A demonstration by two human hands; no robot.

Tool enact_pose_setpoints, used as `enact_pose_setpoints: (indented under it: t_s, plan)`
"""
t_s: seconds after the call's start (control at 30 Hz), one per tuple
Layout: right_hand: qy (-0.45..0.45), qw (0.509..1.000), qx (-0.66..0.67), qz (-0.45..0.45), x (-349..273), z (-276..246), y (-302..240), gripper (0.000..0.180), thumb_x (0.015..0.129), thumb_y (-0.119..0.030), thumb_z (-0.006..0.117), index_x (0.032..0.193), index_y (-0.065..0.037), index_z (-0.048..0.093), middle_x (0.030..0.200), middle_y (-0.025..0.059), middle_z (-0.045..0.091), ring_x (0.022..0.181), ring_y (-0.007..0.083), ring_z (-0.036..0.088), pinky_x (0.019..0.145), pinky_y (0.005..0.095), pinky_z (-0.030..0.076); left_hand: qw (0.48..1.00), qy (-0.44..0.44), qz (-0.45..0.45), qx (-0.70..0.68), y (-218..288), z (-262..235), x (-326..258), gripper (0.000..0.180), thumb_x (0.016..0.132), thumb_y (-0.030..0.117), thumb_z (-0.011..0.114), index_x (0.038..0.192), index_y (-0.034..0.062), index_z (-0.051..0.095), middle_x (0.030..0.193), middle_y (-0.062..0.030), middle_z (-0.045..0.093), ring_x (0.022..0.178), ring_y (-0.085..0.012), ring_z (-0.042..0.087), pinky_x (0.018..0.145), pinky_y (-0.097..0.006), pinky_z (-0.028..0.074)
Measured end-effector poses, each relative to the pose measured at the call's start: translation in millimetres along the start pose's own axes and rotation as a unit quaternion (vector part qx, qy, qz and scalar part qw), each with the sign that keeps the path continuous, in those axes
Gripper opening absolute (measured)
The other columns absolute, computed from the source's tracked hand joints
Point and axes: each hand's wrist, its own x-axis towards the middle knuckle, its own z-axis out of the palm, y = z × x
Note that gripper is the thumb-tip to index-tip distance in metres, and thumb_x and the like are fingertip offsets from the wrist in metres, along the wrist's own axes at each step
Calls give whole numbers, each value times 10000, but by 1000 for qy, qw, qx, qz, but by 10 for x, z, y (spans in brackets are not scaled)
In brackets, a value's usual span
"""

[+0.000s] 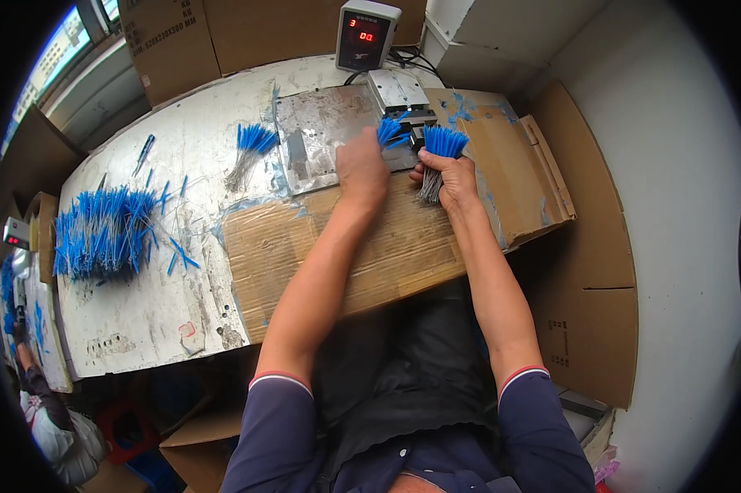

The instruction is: The worker is assembling blue plastic brush heads by aligning bunches and feeding them into a specialized assembly machine.

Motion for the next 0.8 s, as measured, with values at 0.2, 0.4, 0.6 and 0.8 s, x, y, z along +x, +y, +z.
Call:
enact_pose_setpoints:
  t_s: [0.2, 0.4, 0.6, 0.8]
  plan:
    - [-23, 999, -18, 21, -34, -46, -29, 162, 814, 9, 788, 933, 39, 681, 803, 115, 698, 632, 222, 701, 564, 378, 652, 999, -28, 0, 30, -31, -2, 5, 141, 836, 25, 590, 967, 68, 618, 852, -166, 681, 822, -402, 652, 758, -497, 438]
    - [-36, 999, -12, 31, -49, -84, -26, 145, 827, 3, 772, 937, 37, 684, 808, 116, 700, 639, 223, 710, 549, 358, 644, 999, -32, 15, 34, -9, -9, 9, 137, 816, 23, 601, 945, 67, 618, 844, -162, 677, 814, -400, 650, 764, -495, 439]
    - [-47, 998, -47, -7, -42, -60, 18, 133, 818, 16, 767, 924, 45, 693, 811, 122, 701, 634, 219, 710, 534, 348, 636, 997, -47, 38, 46, -9, -1, -8, 150, 825, 34, 601, 972, 61, 621, 861, -145, 677, 834, -365, 649, 762, -475, 453]
    - [-34, 997, -67, 27, -51, -33, -27, 139, 788, 37, 752, 912, 47, 690, 781, 116, 695, 609, 216, 702, 513, 344, 626, 998, -53, -29, 1, -68, 34, -16, 213, 857, -1, 586, 1062, 42, 621, 896, -151, 719, 824, -351, 692, 743, -465, 504]
